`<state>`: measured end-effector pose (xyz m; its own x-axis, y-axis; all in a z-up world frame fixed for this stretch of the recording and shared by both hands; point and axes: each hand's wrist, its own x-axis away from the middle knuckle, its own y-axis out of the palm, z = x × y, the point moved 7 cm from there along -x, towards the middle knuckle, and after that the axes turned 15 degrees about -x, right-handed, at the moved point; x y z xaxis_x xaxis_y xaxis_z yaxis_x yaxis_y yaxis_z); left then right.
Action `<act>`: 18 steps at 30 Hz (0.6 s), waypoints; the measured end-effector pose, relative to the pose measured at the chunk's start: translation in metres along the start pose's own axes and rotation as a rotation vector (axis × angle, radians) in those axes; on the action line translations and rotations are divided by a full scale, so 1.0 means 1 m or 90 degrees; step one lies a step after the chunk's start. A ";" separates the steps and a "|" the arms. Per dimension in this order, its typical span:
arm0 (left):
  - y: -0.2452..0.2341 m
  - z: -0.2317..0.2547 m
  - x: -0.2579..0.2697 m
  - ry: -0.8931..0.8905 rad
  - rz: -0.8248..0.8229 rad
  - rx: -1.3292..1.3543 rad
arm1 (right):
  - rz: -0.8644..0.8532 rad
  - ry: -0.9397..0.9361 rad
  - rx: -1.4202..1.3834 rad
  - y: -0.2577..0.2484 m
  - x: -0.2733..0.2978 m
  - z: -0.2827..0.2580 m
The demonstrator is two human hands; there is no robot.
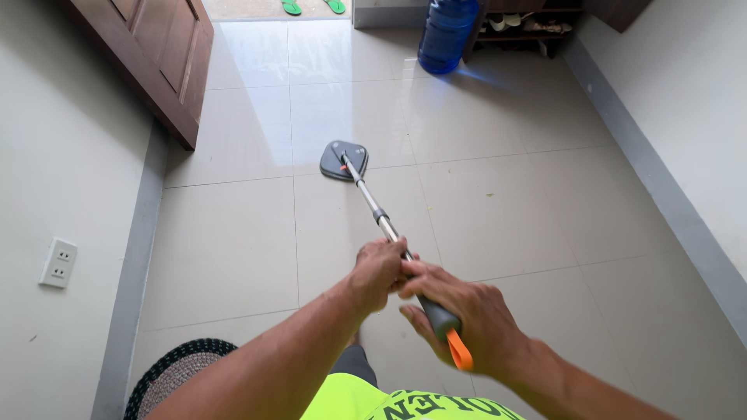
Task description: The person assembles a floor mop, secures the handle, and then mops a tiled floor by moving the mop head across the surface by hand.
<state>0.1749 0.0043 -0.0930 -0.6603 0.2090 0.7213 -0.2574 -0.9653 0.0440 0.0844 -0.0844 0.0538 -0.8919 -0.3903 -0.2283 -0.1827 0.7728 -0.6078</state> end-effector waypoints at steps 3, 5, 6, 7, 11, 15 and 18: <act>-0.050 0.064 -0.050 0.042 0.033 -0.020 | -0.019 0.001 0.053 0.005 -0.100 0.041; -0.078 0.108 -0.074 0.037 0.047 -0.011 | -0.024 0.027 0.092 0.005 -0.171 0.079; -0.092 0.125 -0.083 0.026 0.060 0.001 | -0.023 0.017 0.110 0.006 -0.206 0.099; -0.103 0.140 -0.093 0.023 0.071 0.006 | -0.012 0.005 0.121 0.004 -0.240 0.119; -0.144 0.187 -0.108 0.063 0.101 0.003 | 0.028 0.009 0.127 -0.008 -0.374 0.184; -0.166 0.199 -0.107 0.025 0.113 -0.074 | 0.000 0.178 0.105 -0.022 -0.475 0.226; -0.177 0.204 -0.107 0.000 0.117 -0.082 | 0.044 0.195 0.048 -0.036 -0.500 0.231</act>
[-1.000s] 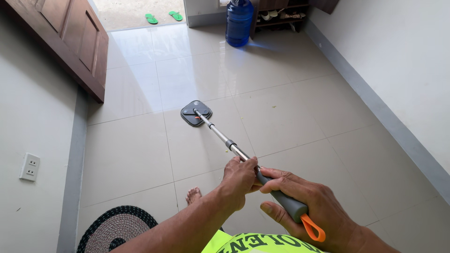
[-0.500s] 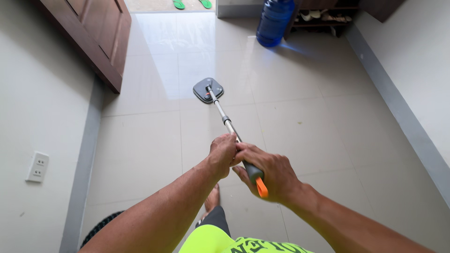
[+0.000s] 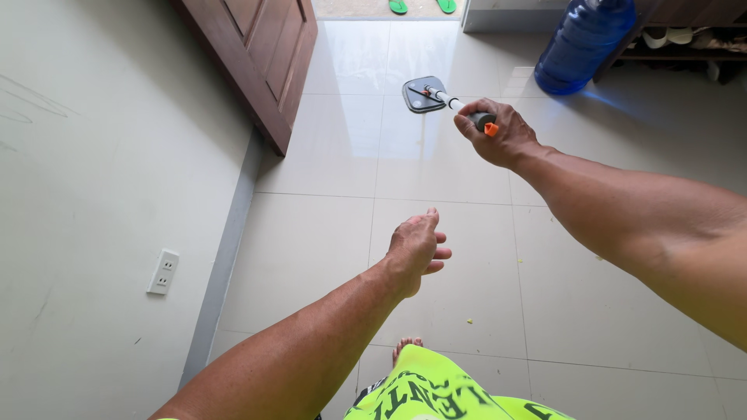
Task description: The person assembles a floor mop, secures the handle, and then mops a tiled floor by moving the mop head across the surface by hand.
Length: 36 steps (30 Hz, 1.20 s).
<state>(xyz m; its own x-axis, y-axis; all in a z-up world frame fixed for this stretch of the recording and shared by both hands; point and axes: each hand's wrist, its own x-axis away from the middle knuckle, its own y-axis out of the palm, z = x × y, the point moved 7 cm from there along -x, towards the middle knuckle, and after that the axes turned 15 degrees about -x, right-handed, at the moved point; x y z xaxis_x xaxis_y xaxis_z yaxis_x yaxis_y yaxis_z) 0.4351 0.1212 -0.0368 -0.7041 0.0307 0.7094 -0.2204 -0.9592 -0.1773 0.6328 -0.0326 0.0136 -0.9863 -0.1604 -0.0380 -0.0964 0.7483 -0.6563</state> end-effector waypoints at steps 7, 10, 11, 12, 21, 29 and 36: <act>0.016 0.026 -0.005 0.020 -0.036 0.021 | 0.051 -0.058 -0.059 -0.015 0.077 -0.017; 0.029 0.030 -0.002 0.028 -0.053 0.051 | 0.045 -0.081 -0.012 -0.020 0.151 -0.038; 0.034 0.032 0.001 0.031 -0.056 0.058 | 0.040 -0.083 -0.011 -0.025 0.175 -0.045; 0.040 0.030 0.004 0.027 -0.061 0.059 | 0.040 -0.072 -0.010 -0.029 0.198 -0.050; 0.144 -0.011 0.037 -0.022 -0.277 0.069 | 0.036 -0.073 -0.067 -0.089 0.387 -0.064; 0.138 0.007 -0.013 -0.083 -0.291 0.161 | 0.071 -0.095 -0.098 -0.073 0.344 -0.035; 0.028 0.104 -0.149 -0.016 -0.172 0.113 | 0.075 -0.180 0.013 -0.021 0.113 -0.053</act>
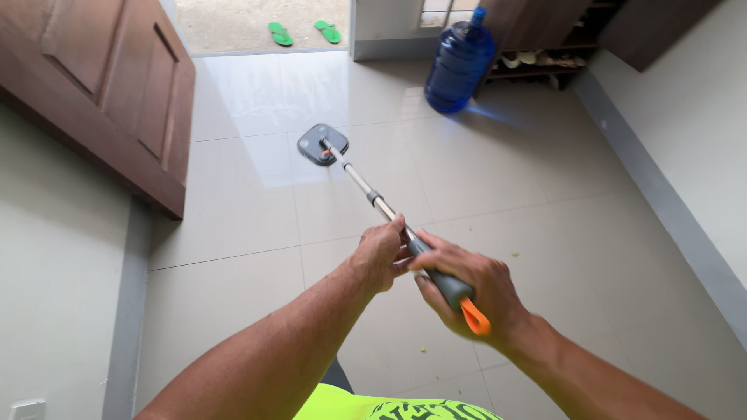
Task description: The person assembles a floor mop, secures the handle, and then mops a tiled floor by moving the mop head across the surface by hand.
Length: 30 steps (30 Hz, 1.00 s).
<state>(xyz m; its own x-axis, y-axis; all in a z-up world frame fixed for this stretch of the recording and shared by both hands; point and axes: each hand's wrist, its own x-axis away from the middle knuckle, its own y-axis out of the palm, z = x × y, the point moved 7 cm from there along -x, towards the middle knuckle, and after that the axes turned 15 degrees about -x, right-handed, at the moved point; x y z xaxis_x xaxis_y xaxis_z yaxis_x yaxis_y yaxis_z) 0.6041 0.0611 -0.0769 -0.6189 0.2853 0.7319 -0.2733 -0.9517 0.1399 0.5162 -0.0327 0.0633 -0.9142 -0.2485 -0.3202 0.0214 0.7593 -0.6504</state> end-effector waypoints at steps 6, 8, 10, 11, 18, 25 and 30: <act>-0.123 0.114 -0.033 0.081 0.021 0.039 | 0.009 -0.012 0.054 0.085 -0.227 0.075; -0.158 0.137 -0.041 0.072 0.055 0.036 | 0.019 0.001 0.036 0.106 -0.299 0.110; -0.190 0.153 -0.040 0.063 0.091 0.035 | 0.009 0.021 0.024 0.120 -0.367 0.138; -0.204 0.160 -0.037 0.064 0.094 0.023 | -0.003 0.045 0.025 0.127 -0.399 0.150; -0.279 0.162 -0.029 0.058 0.147 -0.028 | -0.112 0.094 0.048 0.175 -0.537 0.187; -0.280 0.129 -0.008 0.072 0.144 0.016 | -0.065 0.014 -0.021 0.158 -0.455 0.136; -0.244 0.092 0.002 0.035 0.146 -0.007 | -0.030 0.041 -0.039 0.132 -0.305 0.047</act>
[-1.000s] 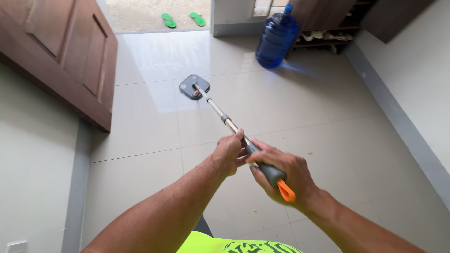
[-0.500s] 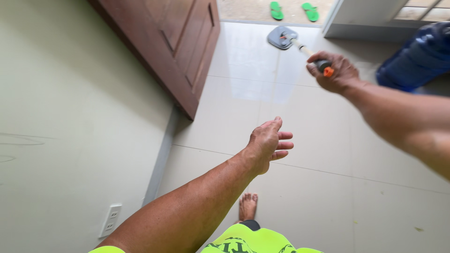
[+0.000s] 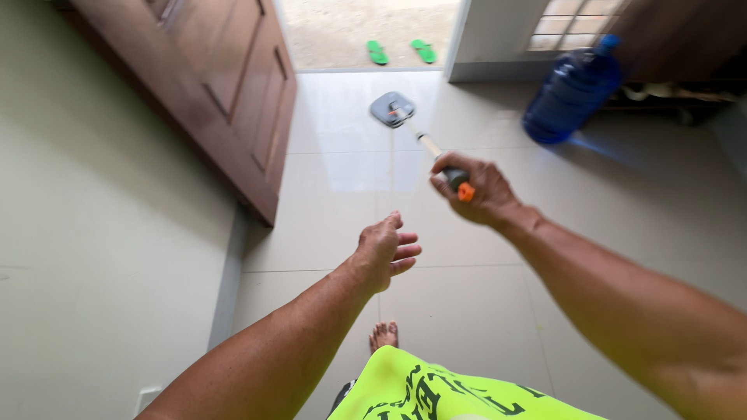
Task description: The person assembles a floor mop, secures the handle, and then mops a tiled floor by moving the mop head across the surface by hand.
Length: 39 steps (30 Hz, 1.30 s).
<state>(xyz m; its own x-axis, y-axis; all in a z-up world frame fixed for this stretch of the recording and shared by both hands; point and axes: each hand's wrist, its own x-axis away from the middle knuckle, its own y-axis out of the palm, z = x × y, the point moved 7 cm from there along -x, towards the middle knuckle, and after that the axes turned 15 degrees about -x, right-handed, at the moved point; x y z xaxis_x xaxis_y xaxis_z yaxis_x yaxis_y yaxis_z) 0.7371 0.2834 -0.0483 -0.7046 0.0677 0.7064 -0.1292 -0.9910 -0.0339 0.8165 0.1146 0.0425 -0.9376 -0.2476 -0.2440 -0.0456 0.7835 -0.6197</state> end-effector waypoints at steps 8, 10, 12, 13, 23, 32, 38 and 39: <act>0.094 -0.090 0.085 -0.062 -0.073 -0.048 | -0.005 -0.002 -0.047 -0.045 0.291 -0.115; 0.120 -0.116 0.103 -0.085 -0.094 -0.049 | -0.022 0.111 -0.074 -0.055 0.353 -0.124; 0.144 -0.138 0.118 -0.095 -0.165 -0.031 | -0.042 0.179 -0.091 -0.067 0.407 -0.131; 0.151 -0.150 0.126 -0.099 -0.170 -0.035 | -0.069 0.275 -0.082 -0.069 0.433 -0.126; 0.109 -0.151 0.083 -0.177 -0.152 -0.035 | 0.012 0.089 -0.112 -0.013 0.386 -0.134; -0.053 0.007 -0.053 -0.017 -0.131 -0.049 | 0.035 0.021 0.012 0.107 0.070 -0.077; -0.158 0.094 -0.100 0.071 -0.090 -0.020 | 0.031 0.075 0.034 0.182 -0.150 0.013; -0.174 0.104 -0.105 0.094 -0.088 -0.044 | 0.018 0.070 0.042 0.189 -0.184 0.023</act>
<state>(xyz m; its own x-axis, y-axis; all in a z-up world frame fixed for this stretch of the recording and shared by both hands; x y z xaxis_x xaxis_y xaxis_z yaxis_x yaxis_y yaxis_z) 0.9056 0.4369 -0.0430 -0.7711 0.2232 0.5964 -0.2754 -0.9613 0.0037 0.9878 0.2954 -0.0470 -0.9704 -0.1593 -0.1816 0.0009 0.7495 -0.6620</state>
